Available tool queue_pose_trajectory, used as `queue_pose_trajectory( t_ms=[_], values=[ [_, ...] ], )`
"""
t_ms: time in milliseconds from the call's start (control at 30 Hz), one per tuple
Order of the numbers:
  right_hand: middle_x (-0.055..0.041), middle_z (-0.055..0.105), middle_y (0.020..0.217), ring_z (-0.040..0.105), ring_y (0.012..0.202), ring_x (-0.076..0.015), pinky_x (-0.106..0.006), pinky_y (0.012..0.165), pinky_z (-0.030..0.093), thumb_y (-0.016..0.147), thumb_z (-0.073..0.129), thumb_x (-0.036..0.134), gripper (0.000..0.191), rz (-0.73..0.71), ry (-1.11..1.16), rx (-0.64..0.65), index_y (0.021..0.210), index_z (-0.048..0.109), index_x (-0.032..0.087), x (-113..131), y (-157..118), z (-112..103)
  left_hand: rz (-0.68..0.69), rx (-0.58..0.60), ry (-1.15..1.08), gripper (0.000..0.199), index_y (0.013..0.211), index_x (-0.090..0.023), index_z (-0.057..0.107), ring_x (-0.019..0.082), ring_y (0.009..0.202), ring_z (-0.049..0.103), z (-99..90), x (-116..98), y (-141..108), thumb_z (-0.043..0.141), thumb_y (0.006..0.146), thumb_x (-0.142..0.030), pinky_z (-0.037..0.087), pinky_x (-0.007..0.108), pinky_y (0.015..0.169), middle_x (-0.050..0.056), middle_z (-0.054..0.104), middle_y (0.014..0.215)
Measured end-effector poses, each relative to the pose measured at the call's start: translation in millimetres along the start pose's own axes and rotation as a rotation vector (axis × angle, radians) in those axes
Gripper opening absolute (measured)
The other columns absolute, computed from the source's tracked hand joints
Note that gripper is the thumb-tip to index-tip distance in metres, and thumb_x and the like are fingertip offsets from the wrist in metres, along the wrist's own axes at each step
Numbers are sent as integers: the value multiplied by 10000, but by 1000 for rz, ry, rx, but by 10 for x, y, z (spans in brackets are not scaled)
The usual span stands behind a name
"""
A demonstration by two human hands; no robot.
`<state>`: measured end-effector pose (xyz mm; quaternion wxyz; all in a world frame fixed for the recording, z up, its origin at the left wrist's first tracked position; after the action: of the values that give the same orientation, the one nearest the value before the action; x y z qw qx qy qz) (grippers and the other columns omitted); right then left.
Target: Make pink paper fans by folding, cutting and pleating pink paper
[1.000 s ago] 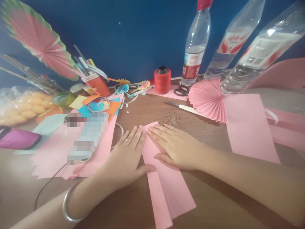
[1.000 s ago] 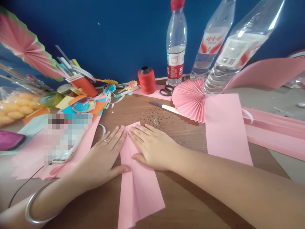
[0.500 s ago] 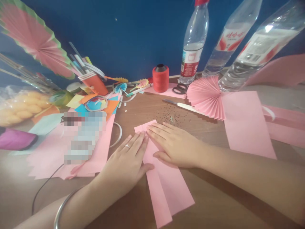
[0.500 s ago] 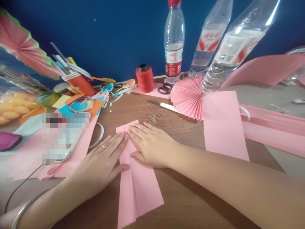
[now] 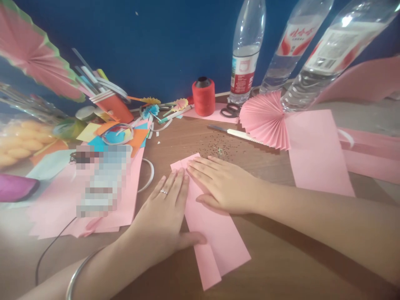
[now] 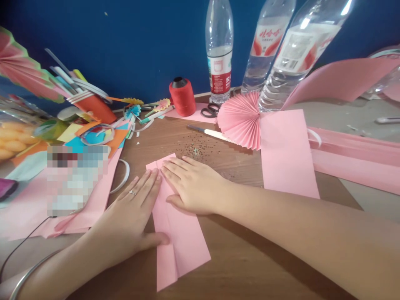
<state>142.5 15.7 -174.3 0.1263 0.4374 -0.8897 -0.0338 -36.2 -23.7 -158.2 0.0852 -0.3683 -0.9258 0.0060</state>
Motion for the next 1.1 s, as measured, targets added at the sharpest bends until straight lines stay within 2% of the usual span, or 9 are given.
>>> queue_pose_trajectory(
  t_ms=[300,367,433,500,567,633,700,967,1100],
  values=[
    [-172,316,1462,253,1361,-284,-441,1128,193,918,394,451,653,3,27,-15,1393,333,8,-6,2,2,-36,22,19,1232,1325,123,359,467,1276,338,-4,-52,16,384,607,-878,292,573,1028,353,337,1377],
    [-183,334,1452,275,1349,-292,-445,1118,210,907,427,451,660,-9,22,-61,1383,341,2,-10,-9,-11,-49,44,-3,1225,1344,105,337,450,1297,312,0,-41,24,387,609,-874,268,565,1045,341,310,1399],
    [-187,445,1375,382,1278,-293,-434,1072,286,909,447,395,543,-46,16,-158,1296,458,14,5,-32,-62,-63,67,-30,1221,1357,79,329,432,1322,275,-3,-20,43,360,607,-884,239,558,1061,326,288,1419],
    [-138,614,1156,543,1075,-254,-389,927,413,928,419,309,331,-190,28,-295,1073,616,86,65,-72,-142,-72,90,-48,1194,1356,63,341,422,1337,245,-15,4,70,356,618,-876,209,559,1072,316,273,1433],
    [-53,670,891,591,821,-185,-313,706,447,943,384,231,292,-444,70,-369,842,649,161,163,-129,-210,-80,105,-46,1103,1359,65,332,415,1344,231,-37,25,97,427,669,-790,187,551,1081,307,267,1441],
    [-5,644,775,557,697,-145,-287,578,386,947,375,186,310,-620,112,-309,769,629,186,253,-174,-230,-94,107,-31,995,1373,72,295,400,1347,231,-61,37,120,502,707,-638,176,533,1088,296,263,1448],
    [5,631,783,537,699,-132,-289,563,355,951,366,164,297,-633,126,-183,820,632,187,306,-186,-211,-104,104,-21,941,1382,71,274,388,1344,244,-77,36,133,526,708,-535,167,522,1091,287,264,1452],
    [-27,637,891,536,782,-155,-305,628,358,934,415,247,258,-573,183,6,1000,657,185,306,-172,-159,-96,62,-64,991,1380,66,252,391,1350,220,-65,16,118,496,713,-626,131,539,1086,301,271,1442],
    [-33,643,873,546,760,-159,-304,590,361,938,397,262,290,-564,185,3,1052,651,179,307,-201,-154,-97,50,-65,942,1371,39,276,386,1351,224,-61,17,108,494,728,-613,127,536,1085,292,282,1440]
  ],
)
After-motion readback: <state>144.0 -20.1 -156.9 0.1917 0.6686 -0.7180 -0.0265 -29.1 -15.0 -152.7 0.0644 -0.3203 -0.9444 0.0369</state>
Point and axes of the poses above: each hand's wrist, its own y-axis towards the middle knuckle, its own z-axis out of the palm, x = y × z, the point moved 2 cm from there along y, towards the middle knuckle
